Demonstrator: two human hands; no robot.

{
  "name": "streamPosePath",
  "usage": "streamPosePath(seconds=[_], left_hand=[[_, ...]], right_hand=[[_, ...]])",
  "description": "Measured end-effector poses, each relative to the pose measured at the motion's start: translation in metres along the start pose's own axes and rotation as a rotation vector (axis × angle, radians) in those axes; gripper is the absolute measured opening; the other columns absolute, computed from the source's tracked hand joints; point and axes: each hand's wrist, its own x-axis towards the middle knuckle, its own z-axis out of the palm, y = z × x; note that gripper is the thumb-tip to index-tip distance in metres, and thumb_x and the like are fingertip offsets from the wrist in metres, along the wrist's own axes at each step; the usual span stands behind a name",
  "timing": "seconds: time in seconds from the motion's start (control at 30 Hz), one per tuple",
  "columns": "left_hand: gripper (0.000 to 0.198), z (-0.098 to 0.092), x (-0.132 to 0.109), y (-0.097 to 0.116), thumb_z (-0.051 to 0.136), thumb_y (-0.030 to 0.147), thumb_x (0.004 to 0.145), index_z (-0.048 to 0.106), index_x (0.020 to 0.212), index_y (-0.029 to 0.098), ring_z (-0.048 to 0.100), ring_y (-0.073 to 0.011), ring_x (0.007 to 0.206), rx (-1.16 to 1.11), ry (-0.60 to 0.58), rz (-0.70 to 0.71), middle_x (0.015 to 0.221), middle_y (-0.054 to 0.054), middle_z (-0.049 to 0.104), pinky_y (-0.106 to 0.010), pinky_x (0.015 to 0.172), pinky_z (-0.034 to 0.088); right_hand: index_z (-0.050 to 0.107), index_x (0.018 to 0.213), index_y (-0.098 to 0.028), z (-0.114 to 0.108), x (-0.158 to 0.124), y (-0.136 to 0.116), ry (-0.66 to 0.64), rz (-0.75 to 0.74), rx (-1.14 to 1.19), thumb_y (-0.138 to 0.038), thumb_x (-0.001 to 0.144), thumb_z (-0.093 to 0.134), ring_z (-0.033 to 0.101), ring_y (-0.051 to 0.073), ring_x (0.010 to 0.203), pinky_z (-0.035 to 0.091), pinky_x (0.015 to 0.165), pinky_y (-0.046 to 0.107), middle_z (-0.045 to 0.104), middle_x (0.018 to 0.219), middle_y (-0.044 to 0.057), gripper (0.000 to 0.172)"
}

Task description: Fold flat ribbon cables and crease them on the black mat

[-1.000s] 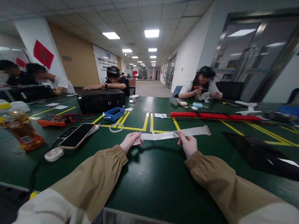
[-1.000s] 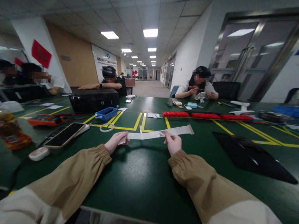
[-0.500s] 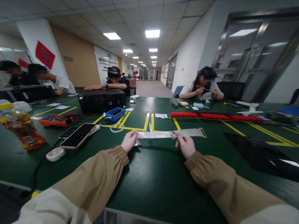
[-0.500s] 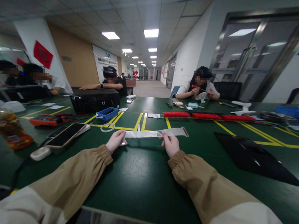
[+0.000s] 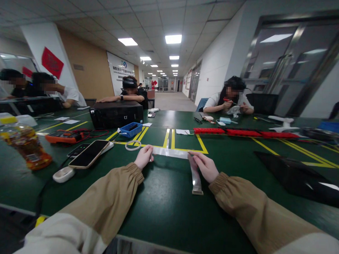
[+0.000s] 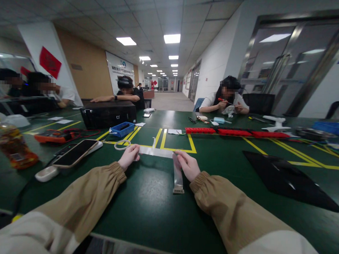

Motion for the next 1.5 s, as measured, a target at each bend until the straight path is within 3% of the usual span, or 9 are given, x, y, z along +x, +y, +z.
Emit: streamPosePath(seconds=[0.13, 0.3, 0.43, 0.5, 0.6, 0.83, 1.03, 1.37, 1.5], left_hand=[[0.038, 0.003, -0.002, -0.001, 0.048, 0.054, 0.076, 0.048, 0.073, 0.016, 0.041, -0.0064, 0.032, 0.032, -0.062, 0.028, 0.042, 0.009, 0.039, -0.016, 0.035, 0.026], [0.033, 0.003, -0.005, -0.001, 0.047, 0.047, 0.079, 0.053, 0.074, 0.015, 0.044, -0.0086, 0.040, 0.138, -0.077, 0.082, 0.051, 0.004, 0.050, -0.019, 0.040, 0.031], [0.018, 0.009, -0.013, 0.009, 0.050, 0.032, 0.080, 0.060, 0.080, 0.017, 0.056, -0.0157, 0.074, 0.415, -0.037, 0.262, 0.077, -0.002, 0.063, -0.027, 0.071, 0.042], [0.016, 0.015, -0.018, 0.014, 0.048, 0.027, 0.082, 0.061, 0.081, 0.019, 0.055, -0.0193, 0.088, 0.674, -0.044, 0.380, 0.084, -0.002, 0.064, -0.035, 0.088, 0.036], [0.017, 0.025, -0.021, 0.018, 0.046, 0.025, 0.084, 0.061, 0.090, 0.020, 0.056, -0.0190, 0.089, 0.815, -0.127, 0.449, 0.087, -0.002, 0.065, -0.039, 0.095, 0.029], [0.030, 0.041, -0.017, 0.014, 0.049, 0.024, 0.082, 0.053, 0.112, 0.020, 0.056, -0.0183, 0.090, 0.733, -0.254, 0.500, 0.090, -0.003, 0.063, -0.036, 0.097, 0.030], [0.042, 0.043, -0.010, 0.006, 0.050, 0.018, 0.080, 0.047, 0.122, 0.020, 0.058, -0.0156, 0.080, 0.598, -0.185, 0.477, 0.086, -0.002, 0.062, -0.027, 0.080, 0.042], [0.043, 0.041, -0.009, 0.004, 0.049, 0.018, 0.080, 0.044, 0.123, 0.017, 0.056, -0.0129, 0.072, 0.371, -0.175, 0.418, 0.077, 0.000, 0.058, -0.024, 0.071, 0.042], [0.042, 0.040, -0.010, 0.005, 0.050, 0.021, 0.080, 0.044, 0.122, 0.016, 0.054, -0.0120, 0.066, 0.316, -0.183, 0.399, 0.070, 0.002, 0.056, -0.023, 0.067, 0.042]], right_hand=[[0.053, 0.077, -0.016, -0.001, 0.003, 0.002, -0.173, 0.137, 0.106, -0.053, 0.085, 0.036, 0.050, 0.014, 0.056, 0.041, 0.054, 0.025, 0.053, 0.063, 0.002, 0.042], [0.036, 0.055, -0.017, -0.001, 0.004, 0.005, -0.163, 0.058, -0.030, -0.058, 0.082, 0.039, 0.036, 0.010, 0.052, 0.028, 0.050, 0.023, 0.035, 0.054, -0.003, 0.049], [0.036, 0.054, -0.017, 0.000, 0.001, 0.005, -0.220, 0.017, -0.126, -0.056, 0.085, 0.038, 0.034, 0.009, 0.051, 0.025, 0.050, 0.023, 0.034, 0.052, -0.003, 0.050], [0.037, 0.054, -0.016, 0.001, 0.000, 0.004, -0.238, -0.003, -0.152, -0.055, 0.086, 0.037, 0.035, 0.009, 0.050, 0.025, 0.050, 0.023, 0.035, 0.051, -0.003, 0.050], [0.036, 0.054, -0.017, 0.001, 0.000, 0.001, -0.227, -0.017, -0.152, -0.056, 0.086, 0.036, 0.035, 0.009, 0.050, 0.026, 0.050, 0.023, 0.036, 0.051, -0.003, 0.050], [0.036, 0.054, -0.017, -0.001, 0.000, -0.002, -0.251, -0.011, -0.175, -0.061, 0.085, 0.035, 0.036, 0.009, 0.051, 0.027, 0.051, 0.023, 0.035, 0.052, -0.003, 0.054], [0.036, 0.051, -0.016, 0.000, -0.001, 0.000, -0.257, -0.001, -0.172, -0.061, 0.084, 0.037, 0.034, 0.009, 0.048, 0.025, 0.049, 0.022, 0.035, 0.048, -0.003, 0.056], [0.042, 0.052, -0.016, 0.000, -0.003, 0.007, -0.277, -0.087, -0.328, -0.054, 0.090, 0.033, 0.038, 0.009, 0.048, 0.026, 0.049, 0.022, 0.040, 0.049, -0.002, 0.054], [0.053, 0.060, -0.018, -0.006, 0.000, -0.011, -0.121, -0.216, -0.571, -0.049, 0.087, 0.041, 0.042, 0.010, 0.050, 0.032, 0.054, 0.025, 0.050, 0.054, 0.000, 0.043]])
